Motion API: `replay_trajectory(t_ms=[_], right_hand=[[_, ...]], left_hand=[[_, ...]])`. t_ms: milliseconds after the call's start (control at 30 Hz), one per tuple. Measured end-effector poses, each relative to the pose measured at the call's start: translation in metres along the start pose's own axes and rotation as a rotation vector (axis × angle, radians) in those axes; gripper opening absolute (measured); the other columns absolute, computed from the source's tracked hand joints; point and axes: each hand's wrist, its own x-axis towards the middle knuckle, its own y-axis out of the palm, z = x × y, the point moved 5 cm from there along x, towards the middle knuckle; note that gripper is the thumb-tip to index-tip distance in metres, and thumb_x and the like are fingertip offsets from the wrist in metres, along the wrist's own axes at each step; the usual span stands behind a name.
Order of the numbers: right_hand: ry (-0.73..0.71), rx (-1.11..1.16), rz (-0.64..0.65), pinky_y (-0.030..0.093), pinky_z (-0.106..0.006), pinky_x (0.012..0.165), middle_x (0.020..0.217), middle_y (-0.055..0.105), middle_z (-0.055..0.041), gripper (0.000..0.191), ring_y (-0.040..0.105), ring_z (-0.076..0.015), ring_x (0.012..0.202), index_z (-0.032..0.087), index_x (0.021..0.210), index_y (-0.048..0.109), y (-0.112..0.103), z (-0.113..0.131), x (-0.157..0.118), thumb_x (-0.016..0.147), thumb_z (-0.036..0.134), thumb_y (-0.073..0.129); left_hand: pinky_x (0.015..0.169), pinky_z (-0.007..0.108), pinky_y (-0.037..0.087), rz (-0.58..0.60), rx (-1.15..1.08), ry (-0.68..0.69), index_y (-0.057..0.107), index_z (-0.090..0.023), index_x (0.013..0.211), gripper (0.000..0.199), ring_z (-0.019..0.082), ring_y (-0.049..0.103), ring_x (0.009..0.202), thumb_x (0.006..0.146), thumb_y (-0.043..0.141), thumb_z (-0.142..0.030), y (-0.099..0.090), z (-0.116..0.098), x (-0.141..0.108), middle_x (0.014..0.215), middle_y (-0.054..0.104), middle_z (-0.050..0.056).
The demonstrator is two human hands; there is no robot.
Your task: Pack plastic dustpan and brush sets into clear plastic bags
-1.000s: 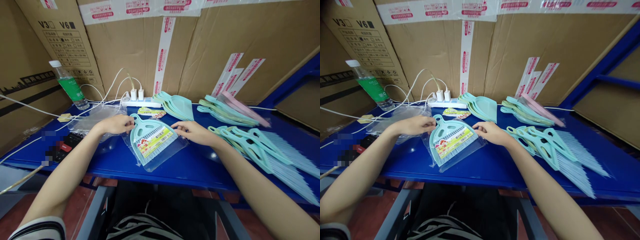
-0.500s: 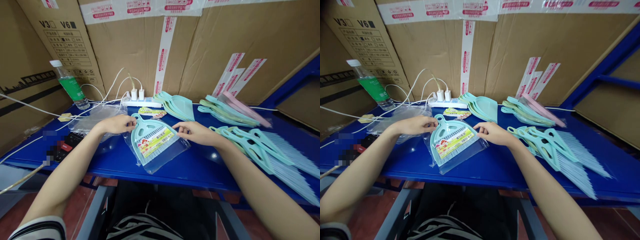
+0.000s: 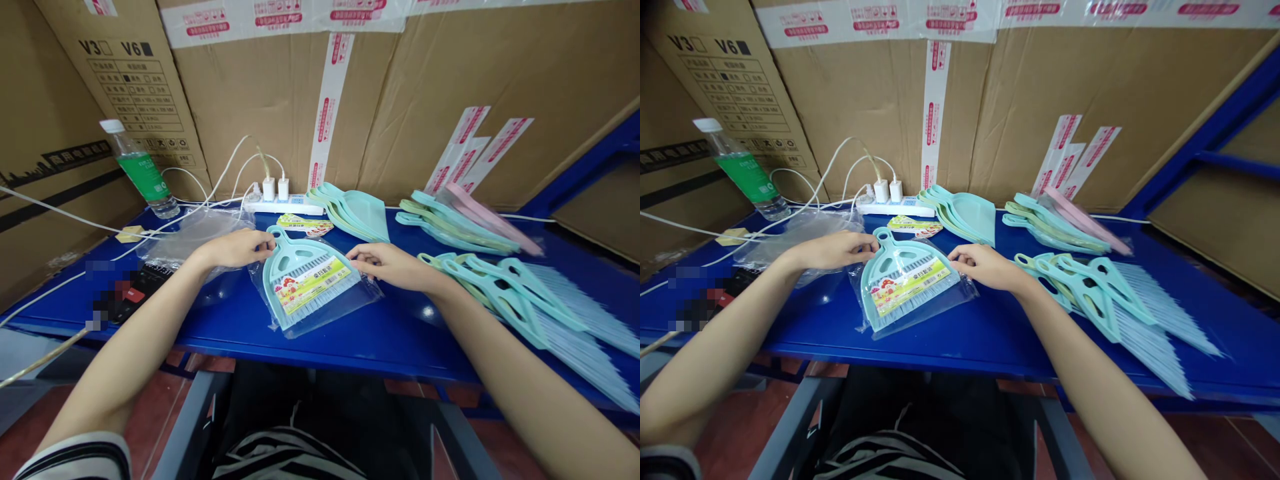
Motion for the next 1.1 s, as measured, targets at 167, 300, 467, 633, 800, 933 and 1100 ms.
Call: replay_trajectory(t_ms=[167, 300, 467, 633, 800, 933, 1100], right_hand=[[-0.005, 0.021, 0.021, 0.045, -0.029, 0.054, 0.066, 0.062, -0.0007, 0.032, 0.057, -0.0143, 0.056, 0.017, 0.092, 0.063, 0.0, 0.001, -0.002, 0.079, 0.044, 0.053], [0.011, 0.04, 0.072, 0.046, -0.028, 0.052, 0.067, 0.063, -0.0007, 0.032, 0.058, -0.0145, 0.057, 0.017, 0.095, 0.062, -0.001, -0.001, -0.005, 0.079, 0.044, 0.055], [0.026, 0.09, 0.12, 0.045, -0.027, 0.05, 0.068, 0.063, 0.0009, 0.032, 0.058, -0.013, 0.057, 0.019, 0.094, 0.059, -0.001, -0.004, -0.006, 0.077, 0.046, 0.06], [0.078, 0.141, 0.156, 0.048, -0.027, 0.051, 0.066, 0.06, 0.0038, 0.037, 0.06, -0.0133, 0.058, 0.02, 0.095, 0.053, 0.0, -0.006, -0.009, 0.072, 0.047, 0.064], [0.092, 0.15, 0.176, 0.051, -0.028, 0.053, 0.065, 0.059, 0.0045, 0.042, 0.062, -0.0149, 0.06, 0.018, 0.104, 0.051, 0.0, -0.007, -0.012, 0.073, 0.043, 0.066], [0.067, 0.142, 0.175, 0.052, -0.029, 0.054, 0.064, 0.059, 0.0046, 0.052, 0.063, -0.0157, 0.061, 0.016, 0.121, 0.05, -0.001, -0.007, -0.014, 0.076, 0.038, 0.065], [0.057, 0.126, 0.169, 0.052, -0.028, 0.054, 0.062, 0.059, 0.0047, 0.072, 0.063, -0.0157, 0.059, 0.013, 0.144, 0.035, -0.002, -0.003, -0.015, 0.08, 0.027, 0.062]], left_hand=[[0.062, 0.024, 0.038, -0.017, 0.005, -0.015, 0.061, -0.018, 0.088, 0.021, 0.011, 0.051, 0.06, 0.087, 0.044, -0.031, -0.001, -0.003, 0.001, 0.072, 0.063, 0.0], [0.062, 0.024, 0.038, -0.032, -0.002, -0.013, 0.062, -0.018, 0.091, 0.021, 0.011, 0.052, 0.059, 0.089, 0.045, -0.03, 0.0, -0.004, 0.003, 0.072, 0.065, 0.0], [0.066, 0.025, 0.04, -0.053, 0.0, -0.023, 0.064, -0.017, 0.095, 0.023, 0.012, 0.056, 0.062, 0.09, 0.045, -0.029, 0.001, -0.005, 0.004, 0.077, 0.068, 0.002], [0.068, 0.025, 0.041, -0.133, -0.019, -0.012, 0.065, -0.016, 0.097, 0.025, 0.013, 0.059, 0.066, 0.09, 0.045, -0.028, 0.004, -0.007, 0.01, 0.082, 0.07, 0.003], [0.073, 0.027, 0.043, -0.205, 0.006, -0.02, 0.064, -0.015, 0.098, 0.025, 0.017, 0.063, 0.077, 0.09, 0.044, -0.027, 0.007, -0.008, 0.015, 0.089, 0.07, 0.007], [0.073, 0.03, 0.043, -0.262, 0.122, -0.055, 0.061, -0.016, 0.097, 0.021, 0.019, 0.061, 0.082, 0.09, 0.047, -0.03, 0.001, -0.007, 0.01, 0.093, 0.066, 0.008], [0.061, 0.025, 0.037, -0.173, 0.134, 0.008, 0.058, -0.017, 0.077, 0.016, 0.012, 0.051, 0.062, 0.086, 0.054, -0.031, -0.007, -0.008, 0.001, 0.07, 0.06, 0.001]])
